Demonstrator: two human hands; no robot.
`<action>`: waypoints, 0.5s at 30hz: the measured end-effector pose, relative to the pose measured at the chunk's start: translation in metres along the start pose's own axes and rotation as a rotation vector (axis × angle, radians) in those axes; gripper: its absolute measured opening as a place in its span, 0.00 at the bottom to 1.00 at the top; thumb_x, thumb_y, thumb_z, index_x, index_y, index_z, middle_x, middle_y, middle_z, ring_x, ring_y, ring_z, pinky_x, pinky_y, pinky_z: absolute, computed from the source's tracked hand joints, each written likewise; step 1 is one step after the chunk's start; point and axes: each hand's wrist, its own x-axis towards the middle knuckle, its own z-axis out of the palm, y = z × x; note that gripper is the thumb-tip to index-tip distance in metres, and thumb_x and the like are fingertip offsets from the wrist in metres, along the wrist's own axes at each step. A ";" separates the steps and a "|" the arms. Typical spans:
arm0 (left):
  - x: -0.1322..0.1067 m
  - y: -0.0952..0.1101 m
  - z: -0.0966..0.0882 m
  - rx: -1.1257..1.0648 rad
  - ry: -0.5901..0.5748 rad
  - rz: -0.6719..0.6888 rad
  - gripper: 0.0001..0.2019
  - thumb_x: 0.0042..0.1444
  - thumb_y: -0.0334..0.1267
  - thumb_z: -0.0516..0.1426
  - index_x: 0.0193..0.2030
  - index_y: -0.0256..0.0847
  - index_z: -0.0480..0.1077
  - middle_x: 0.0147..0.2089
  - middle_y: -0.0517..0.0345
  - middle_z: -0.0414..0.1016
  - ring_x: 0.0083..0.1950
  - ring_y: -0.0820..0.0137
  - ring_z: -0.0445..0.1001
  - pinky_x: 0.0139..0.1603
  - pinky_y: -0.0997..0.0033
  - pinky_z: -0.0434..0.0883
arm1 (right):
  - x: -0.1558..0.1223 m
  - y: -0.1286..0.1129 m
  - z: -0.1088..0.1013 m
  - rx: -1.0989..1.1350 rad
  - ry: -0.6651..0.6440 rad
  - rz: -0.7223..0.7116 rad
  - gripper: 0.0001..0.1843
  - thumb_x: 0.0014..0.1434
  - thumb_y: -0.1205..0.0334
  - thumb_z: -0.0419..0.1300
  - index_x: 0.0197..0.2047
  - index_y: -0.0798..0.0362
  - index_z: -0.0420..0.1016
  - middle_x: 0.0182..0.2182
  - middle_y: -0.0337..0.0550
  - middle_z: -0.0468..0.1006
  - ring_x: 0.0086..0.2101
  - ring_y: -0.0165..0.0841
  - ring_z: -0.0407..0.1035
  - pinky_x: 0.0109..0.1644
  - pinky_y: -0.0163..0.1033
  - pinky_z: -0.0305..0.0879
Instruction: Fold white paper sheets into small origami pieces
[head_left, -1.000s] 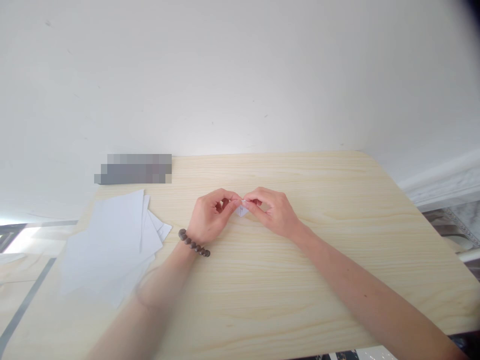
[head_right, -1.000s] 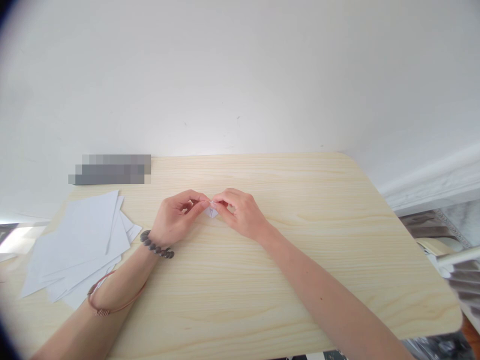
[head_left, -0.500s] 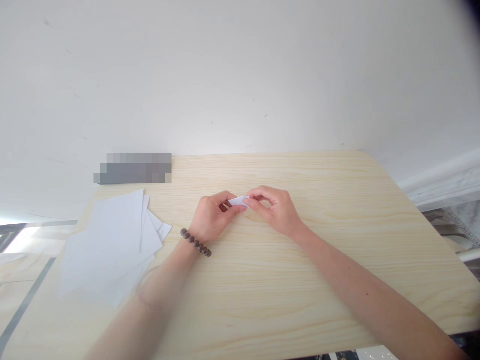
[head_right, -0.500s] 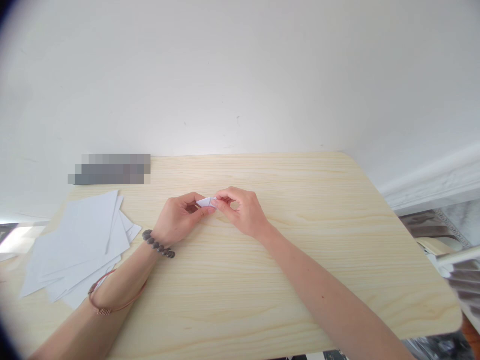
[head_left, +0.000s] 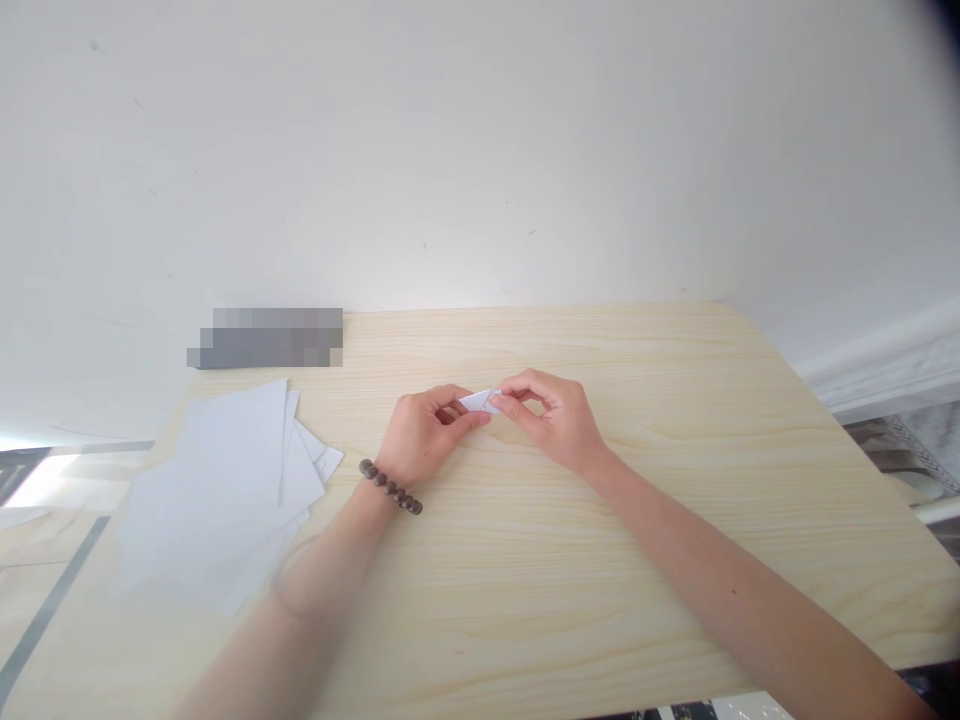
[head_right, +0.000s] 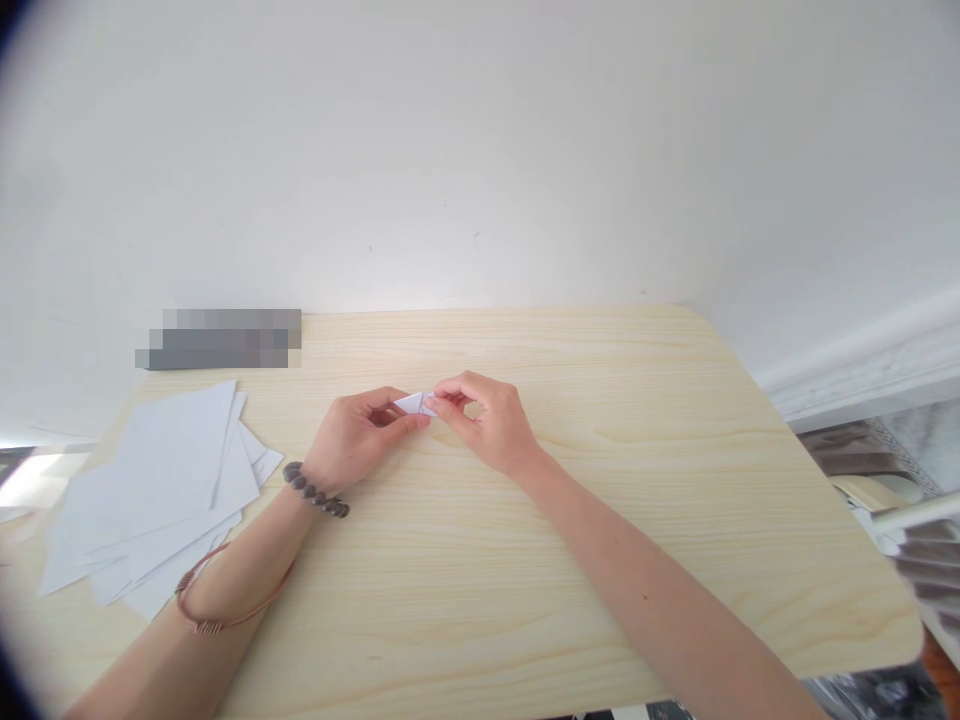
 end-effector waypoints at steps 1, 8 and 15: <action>0.000 0.000 0.000 0.002 -0.005 -0.001 0.17 0.49 0.51 0.57 0.36 0.38 0.74 0.27 0.59 0.75 0.27 0.72 0.70 0.26 0.76 0.64 | 0.000 0.000 0.000 -0.014 -0.005 -0.014 0.06 0.55 0.60 0.59 0.32 0.53 0.73 0.28 0.40 0.77 0.30 0.28 0.70 0.33 0.33 0.66; -0.004 0.003 0.004 0.011 0.119 0.093 0.15 0.50 0.48 0.58 0.39 0.41 0.74 0.34 0.59 0.77 0.30 0.72 0.72 0.33 0.74 0.67 | 0.000 -0.001 -0.001 -0.072 0.004 -0.090 0.06 0.57 0.61 0.57 0.33 0.52 0.73 0.28 0.40 0.76 0.30 0.28 0.69 0.34 0.34 0.65; -0.004 0.001 0.002 -0.045 0.130 0.179 0.12 0.55 0.45 0.55 0.38 0.41 0.75 0.38 0.57 0.78 0.36 0.69 0.74 0.36 0.74 0.69 | -0.001 -0.001 0.000 -0.158 -0.091 -0.182 0.07 0.58 0.62 0.53 0.33 0.51 0.71 0.29 0.40 0.73 0.29 0.28 0.67 0.35 0.35 0.65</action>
